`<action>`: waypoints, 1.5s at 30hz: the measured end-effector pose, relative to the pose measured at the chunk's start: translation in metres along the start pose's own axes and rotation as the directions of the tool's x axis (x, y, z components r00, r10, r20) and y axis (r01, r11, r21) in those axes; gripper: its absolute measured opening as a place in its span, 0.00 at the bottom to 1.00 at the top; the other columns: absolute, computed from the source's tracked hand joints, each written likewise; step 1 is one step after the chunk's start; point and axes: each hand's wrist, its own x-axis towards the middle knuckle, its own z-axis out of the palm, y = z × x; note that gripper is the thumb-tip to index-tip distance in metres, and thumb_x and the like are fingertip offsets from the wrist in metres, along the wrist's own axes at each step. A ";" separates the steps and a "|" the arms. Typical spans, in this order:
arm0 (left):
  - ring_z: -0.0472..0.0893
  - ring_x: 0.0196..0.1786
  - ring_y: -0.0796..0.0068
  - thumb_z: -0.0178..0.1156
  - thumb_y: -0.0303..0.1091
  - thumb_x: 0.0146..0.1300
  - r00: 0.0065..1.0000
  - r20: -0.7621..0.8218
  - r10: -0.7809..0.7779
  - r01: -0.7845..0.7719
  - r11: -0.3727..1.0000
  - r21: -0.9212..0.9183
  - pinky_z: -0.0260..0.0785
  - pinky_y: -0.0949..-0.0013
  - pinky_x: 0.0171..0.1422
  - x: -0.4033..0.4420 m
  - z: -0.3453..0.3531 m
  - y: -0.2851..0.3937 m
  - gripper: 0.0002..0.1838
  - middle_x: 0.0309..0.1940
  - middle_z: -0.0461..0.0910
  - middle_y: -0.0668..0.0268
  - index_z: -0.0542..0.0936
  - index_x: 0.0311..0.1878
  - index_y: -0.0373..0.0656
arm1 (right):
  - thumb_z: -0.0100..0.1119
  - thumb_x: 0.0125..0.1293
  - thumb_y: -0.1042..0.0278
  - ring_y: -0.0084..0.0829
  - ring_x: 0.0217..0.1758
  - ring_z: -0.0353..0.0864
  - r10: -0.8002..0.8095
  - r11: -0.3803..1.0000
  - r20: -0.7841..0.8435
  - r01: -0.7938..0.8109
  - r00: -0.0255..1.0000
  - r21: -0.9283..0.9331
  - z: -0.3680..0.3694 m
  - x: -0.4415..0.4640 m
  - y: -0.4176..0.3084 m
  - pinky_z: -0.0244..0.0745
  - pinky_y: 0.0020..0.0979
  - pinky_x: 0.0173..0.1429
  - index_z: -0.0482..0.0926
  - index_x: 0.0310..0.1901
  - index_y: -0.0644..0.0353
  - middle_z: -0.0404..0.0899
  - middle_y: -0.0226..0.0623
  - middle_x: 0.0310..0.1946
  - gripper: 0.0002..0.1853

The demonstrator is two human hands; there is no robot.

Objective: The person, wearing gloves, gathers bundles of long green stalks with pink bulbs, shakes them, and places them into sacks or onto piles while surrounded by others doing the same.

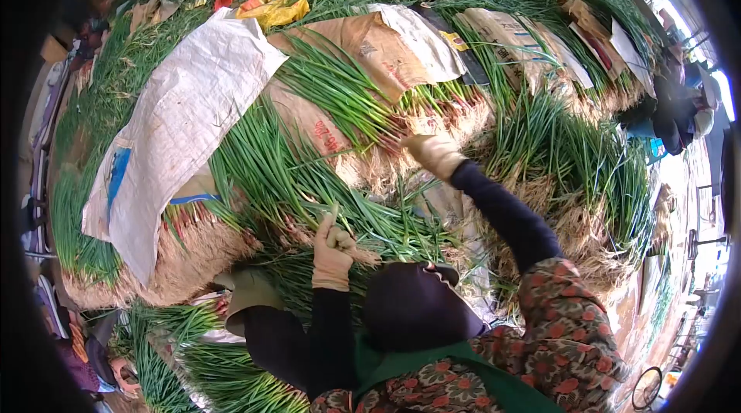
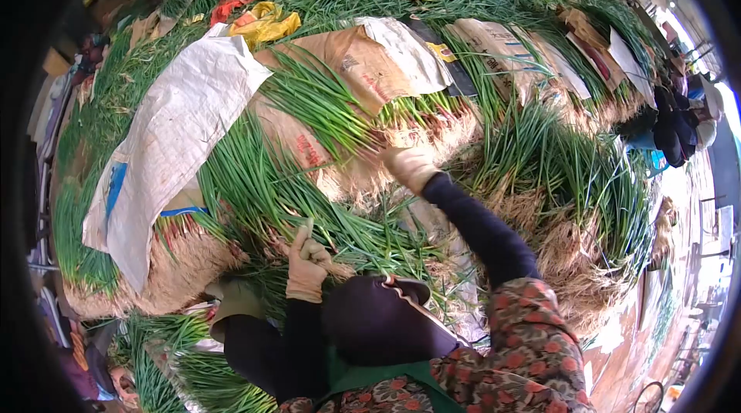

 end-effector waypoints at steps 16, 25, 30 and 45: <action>0.76 0.37 0.79 0.42 0.31 0.70 0.975 -0.058 0.214 -0.143 0.808 0.571 0.71 0.78 0.42 0.010 0.012 -0.020 0.19 0.51 0.75 0.64 0.68 0.62 0.38 | 0.52 0.63 0.50 0.41 0.27 0.81 0.182 0.677 0.330 -0.362 0.926 0.641 -0.046 0.048 -0.082 0.75 0.39 0.31 0.77 0.38 0.59 0.80 0.42 0.25 0.18; 0.71 0.16 0.75 0.54 0.38 0.67 0.936 -0.258 0.237 -0.017 0.766 0.642 0.66 0.72 0.22 0.019 -0.012 -0.028 0.11 0.19 0.74 0.65 0.77 0.36 0.39 | 0.51 0.64 0.54 0.42 0.43 0.80 0.069 0.540 0.048 -0.078 0.996 0.838 -0.035 0.029 -0.136 0.74 0.38 0.48 0.77 0.45 0.62 0.78 0.47 0.43 0.18; 0.71 0.16 0.76 0.54 0.37 0.66 0.935 -0.261 0.241 0.004 0.727 0.686 0.62 0.74 0.19 0.016 -0.023 -0.030 0.10 0.24 0.76 0.64 0.75 0.35 0.38 | 0.51 0.62 0.53 0.49 0.33 0.79 0.156 0.520 0.231 -0.279 0.960 0.808 -0.041 0.052 -0.170 0.74 0.44 0.38 0.78 0.40 0.57 0.80 0.47 0.29 0.16; 0.67 0.17 0.79 0.51 0.45 0.67 0.986 -0.157 0.061 0.009 0.914 0.406 0.55 0.77 0.19 -0.011 0.009 -0.020 0.16 0.23 0.75 0.67 0.69 0.25 0.48 | 0.49 0.69 0.58 0.23 0.26 0.72 -0.219 -0.468 0.389 -0.446 0.895 0.763 -0.030 0.056 -0.139 0.66 0.25 0.32 0.77 0.49 0.60 0.75 0.28 0.24 0.16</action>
